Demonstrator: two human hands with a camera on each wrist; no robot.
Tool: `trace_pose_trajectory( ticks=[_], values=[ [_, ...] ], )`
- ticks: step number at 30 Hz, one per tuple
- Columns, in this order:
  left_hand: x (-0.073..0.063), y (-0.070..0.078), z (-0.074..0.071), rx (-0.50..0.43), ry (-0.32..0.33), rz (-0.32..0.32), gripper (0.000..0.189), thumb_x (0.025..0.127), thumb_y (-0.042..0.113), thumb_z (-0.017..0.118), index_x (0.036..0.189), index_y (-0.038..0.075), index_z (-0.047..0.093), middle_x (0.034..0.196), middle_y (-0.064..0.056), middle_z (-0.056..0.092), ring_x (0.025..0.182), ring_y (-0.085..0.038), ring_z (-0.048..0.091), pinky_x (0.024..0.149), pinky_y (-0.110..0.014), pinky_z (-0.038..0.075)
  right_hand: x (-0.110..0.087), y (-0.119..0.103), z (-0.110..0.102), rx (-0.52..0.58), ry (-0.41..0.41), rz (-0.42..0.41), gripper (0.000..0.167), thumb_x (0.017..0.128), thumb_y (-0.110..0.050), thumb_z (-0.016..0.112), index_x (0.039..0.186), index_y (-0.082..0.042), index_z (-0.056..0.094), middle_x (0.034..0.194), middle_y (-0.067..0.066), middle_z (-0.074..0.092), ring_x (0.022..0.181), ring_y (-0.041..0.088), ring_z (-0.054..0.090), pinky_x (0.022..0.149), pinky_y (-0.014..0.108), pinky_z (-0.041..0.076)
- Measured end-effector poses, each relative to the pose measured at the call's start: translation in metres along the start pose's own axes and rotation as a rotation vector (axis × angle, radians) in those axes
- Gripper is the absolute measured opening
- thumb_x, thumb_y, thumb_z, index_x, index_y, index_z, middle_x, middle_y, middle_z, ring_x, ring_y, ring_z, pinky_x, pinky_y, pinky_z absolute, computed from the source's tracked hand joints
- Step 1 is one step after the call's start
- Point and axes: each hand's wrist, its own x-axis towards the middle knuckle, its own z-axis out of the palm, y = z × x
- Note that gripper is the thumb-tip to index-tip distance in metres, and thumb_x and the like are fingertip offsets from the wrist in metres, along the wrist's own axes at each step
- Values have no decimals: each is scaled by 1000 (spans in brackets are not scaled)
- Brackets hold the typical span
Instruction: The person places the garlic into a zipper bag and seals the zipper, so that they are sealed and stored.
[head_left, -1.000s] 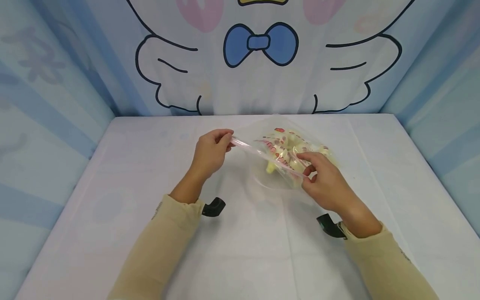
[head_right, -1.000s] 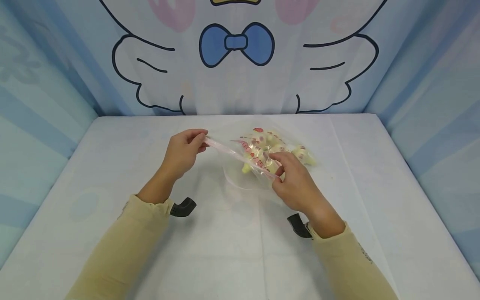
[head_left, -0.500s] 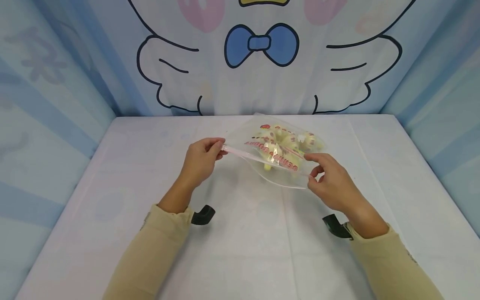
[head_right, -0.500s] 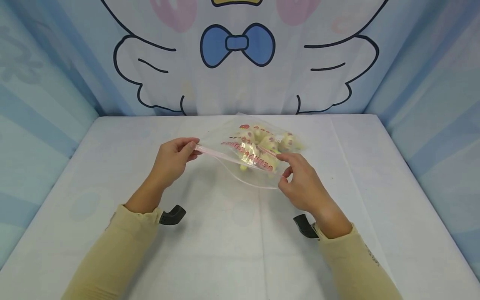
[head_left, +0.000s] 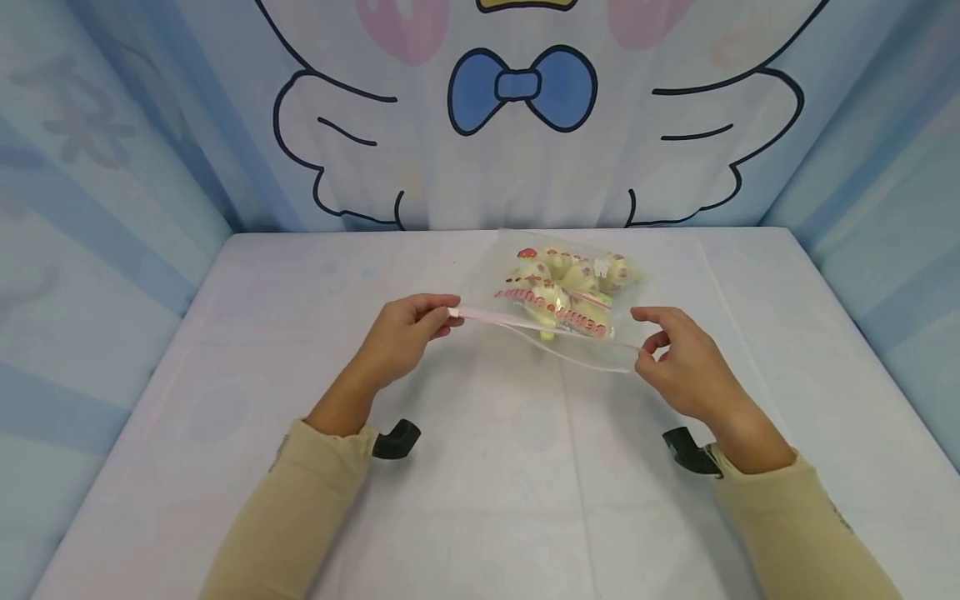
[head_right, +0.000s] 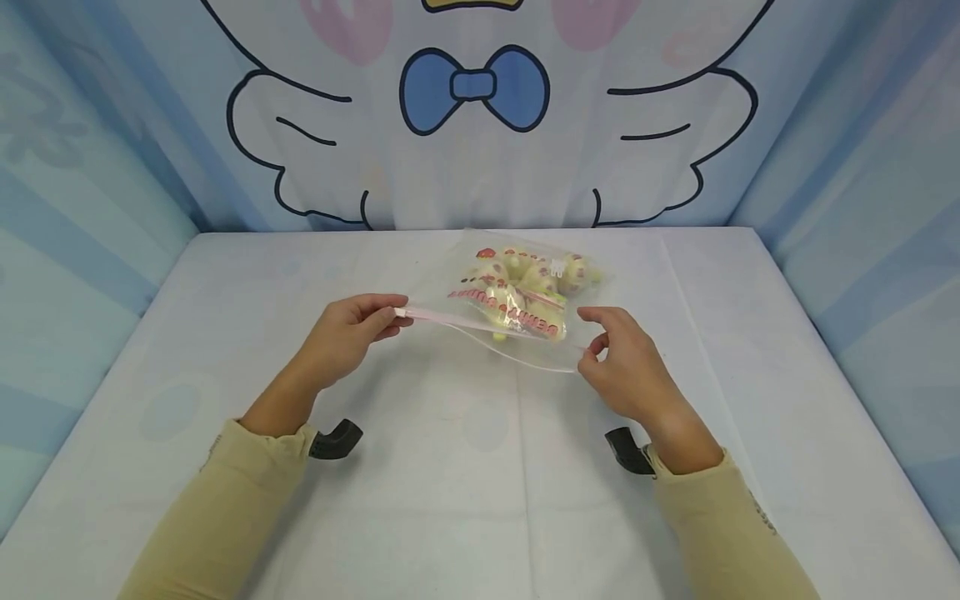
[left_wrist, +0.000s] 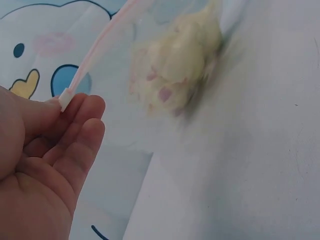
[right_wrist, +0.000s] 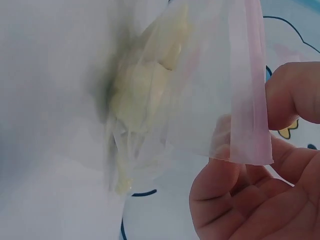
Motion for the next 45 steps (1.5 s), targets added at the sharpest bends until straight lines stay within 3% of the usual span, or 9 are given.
trace_pose_trajectory(
  ticks=[8,20,26,28,32,36,41,45],
  values=[
    [-4,-5,7,-64,50,44,28,100,11,63,124,-2,67,114,-12,71,103,-21,69,91,-28,53,-1,4,0,11,22,27,57,92,-4,57,147,0,42,132,22,46,92,31,52,65,29,54],
    [-4,-8,9,-89,79,24,18,95,9,70,108,-3,74,103,-13,73,90,-20,71,84,-29,56,-2,5,-1,1,43,26,57,92,-4,58,147,1,42,130,22,47,90,31,52,67,31,54],
    [-3,-10,9,-66,84,0,16,90,12,76,101,-1,75,95,-10,74,85,-20,71,82,-31,57,-3,4,-1,-4,58,-16,56,92,-5,60,146,1,43,131,22,47,91,32,53,68,33,54],
    [-3,-10,10,-63,81,-5,16,90,13,76,100,0,75,94,-9,74,85,-20,70,82,-31,57,-3,-1,-1,-16,76,-72,55,93,-8,64,144,1,46,133,22,47,95,33,53,74,39,55],
    [-5,-5,14,-69,66,-11,16,91,12,75,101,-1,74,95,-11,74,85,-20,71,82,-31,57,0,-20,6,-30,160,-308,46,89,-10,75,130,4,59,131,21,55,104,34,56,86,52,50],
    [-8,-1,19,-108,36,-45,19,94,13,72,105,-3,73,96,-14,73,85,-20,71,81,-30,57,8,-46,24,-67,224,-525,38,82,-11,82,116,3,69,118,17,66,108,35,59,92,52,49],
    [-11,1,23,-149,-25,-70,24,99,15,65,112,-4,70,98,-14,72,87,-21,71,81,-31,57,19,-70,51,-164,220,-647,36,81,-20,85,110,-3,73,110,12,71,107,32,63,94,47,49],
    [-15,2,23,-163,-62,-68,23,100,12,62,114,-5,69,99,-14,72,87,-20,71,81,-31,58,25,-80,69,-234,264,-724,27,81,-21,85,103,-7,76,104,8,72,100,29,64,86,46,51]
  ],
)
